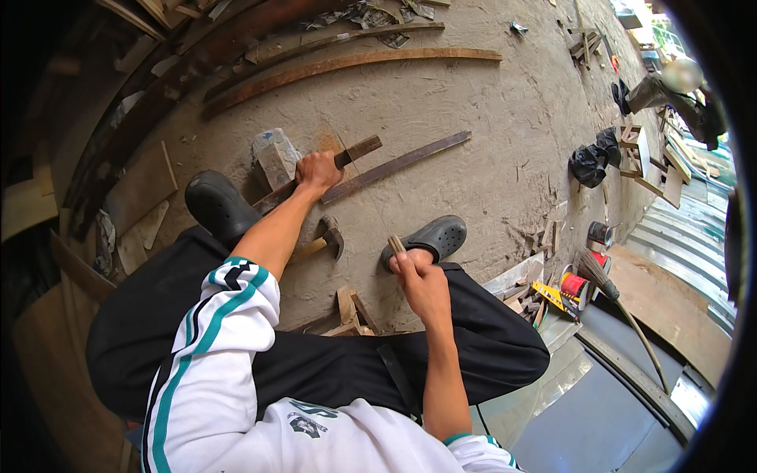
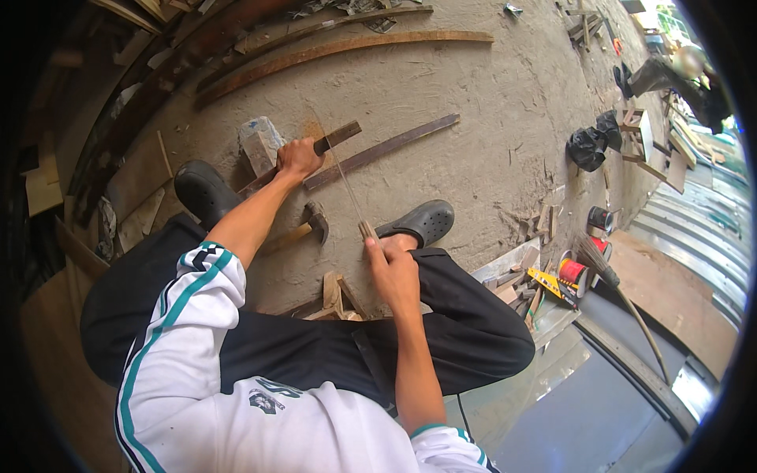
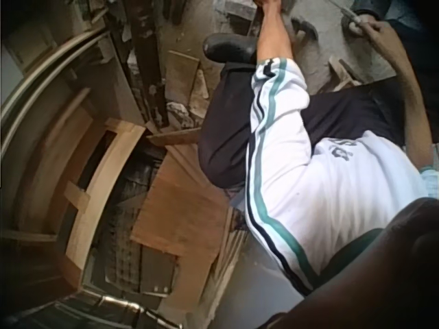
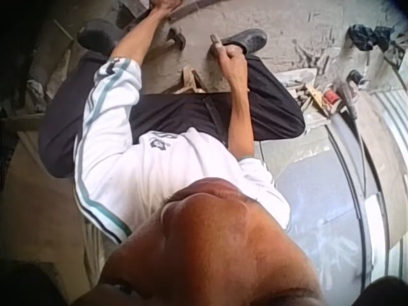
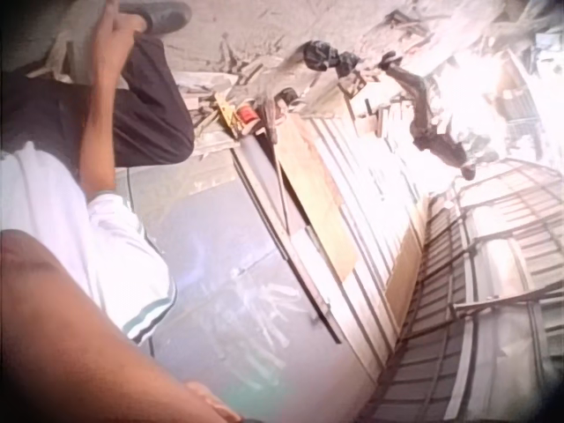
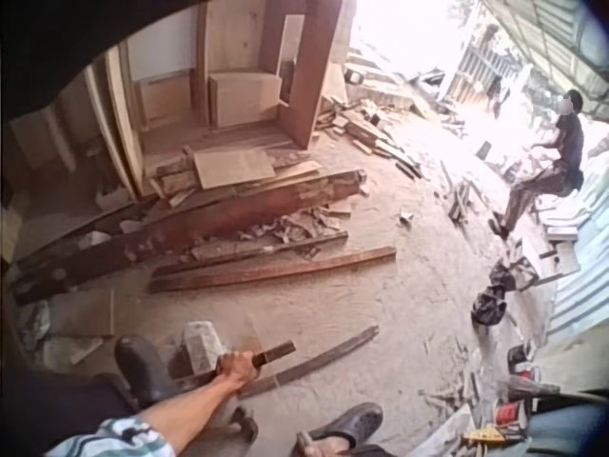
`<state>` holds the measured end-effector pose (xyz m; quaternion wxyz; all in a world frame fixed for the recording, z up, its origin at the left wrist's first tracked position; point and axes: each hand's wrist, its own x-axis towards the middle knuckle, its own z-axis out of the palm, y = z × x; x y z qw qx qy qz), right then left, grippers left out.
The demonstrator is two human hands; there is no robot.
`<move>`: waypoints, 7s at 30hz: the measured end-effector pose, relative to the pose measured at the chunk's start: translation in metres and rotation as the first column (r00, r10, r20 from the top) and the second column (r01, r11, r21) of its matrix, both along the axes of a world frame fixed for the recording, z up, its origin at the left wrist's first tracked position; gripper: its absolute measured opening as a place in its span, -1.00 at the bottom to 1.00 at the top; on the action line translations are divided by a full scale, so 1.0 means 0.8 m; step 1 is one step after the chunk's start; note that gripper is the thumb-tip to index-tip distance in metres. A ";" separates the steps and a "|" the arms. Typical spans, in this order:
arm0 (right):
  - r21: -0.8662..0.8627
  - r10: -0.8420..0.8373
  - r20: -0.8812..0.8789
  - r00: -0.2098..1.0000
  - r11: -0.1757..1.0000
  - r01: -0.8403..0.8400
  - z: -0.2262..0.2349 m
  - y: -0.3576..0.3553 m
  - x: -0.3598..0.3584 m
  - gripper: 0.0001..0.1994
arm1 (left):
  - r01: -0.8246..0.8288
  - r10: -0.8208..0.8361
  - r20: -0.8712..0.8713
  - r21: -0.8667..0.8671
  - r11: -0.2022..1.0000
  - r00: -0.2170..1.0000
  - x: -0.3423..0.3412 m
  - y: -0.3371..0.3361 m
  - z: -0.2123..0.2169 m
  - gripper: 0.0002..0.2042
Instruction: The person sits on the floor and uses a metal file to sharpen a long, thin metal bar resting on a concrete block. The person holds the bar with one hand and files it with the other, occasionally adjusting the bar's position.
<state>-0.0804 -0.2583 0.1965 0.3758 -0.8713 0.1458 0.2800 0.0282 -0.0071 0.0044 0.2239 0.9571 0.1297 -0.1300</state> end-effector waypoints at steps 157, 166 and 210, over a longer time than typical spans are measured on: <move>0.317 -0.020 -0.207 0.978 0.944 0.087 -0.126 -0.038 0.035 -0.45 | -0.106 0.114 -0.095 0.091 0.990 0.989 0.010 -0.003 0.005 -0.59; 0.273 0.012 -0.078 0.997 0.962 0.010 -0.118 -0.018 0.021 -0.35 | 0.032 -0.058 0.183 0.138 0.990 0.982 -0.032 0.005 -0.004 -0.43; 0.275 0.010 -0.041 0.999 0.961 0.002 0.016 0.054 0.020 -0.41 | 0.029 -0.031 -0.065 -0.037 0.999 0.997 -0.035 0.009 0.012 -0.60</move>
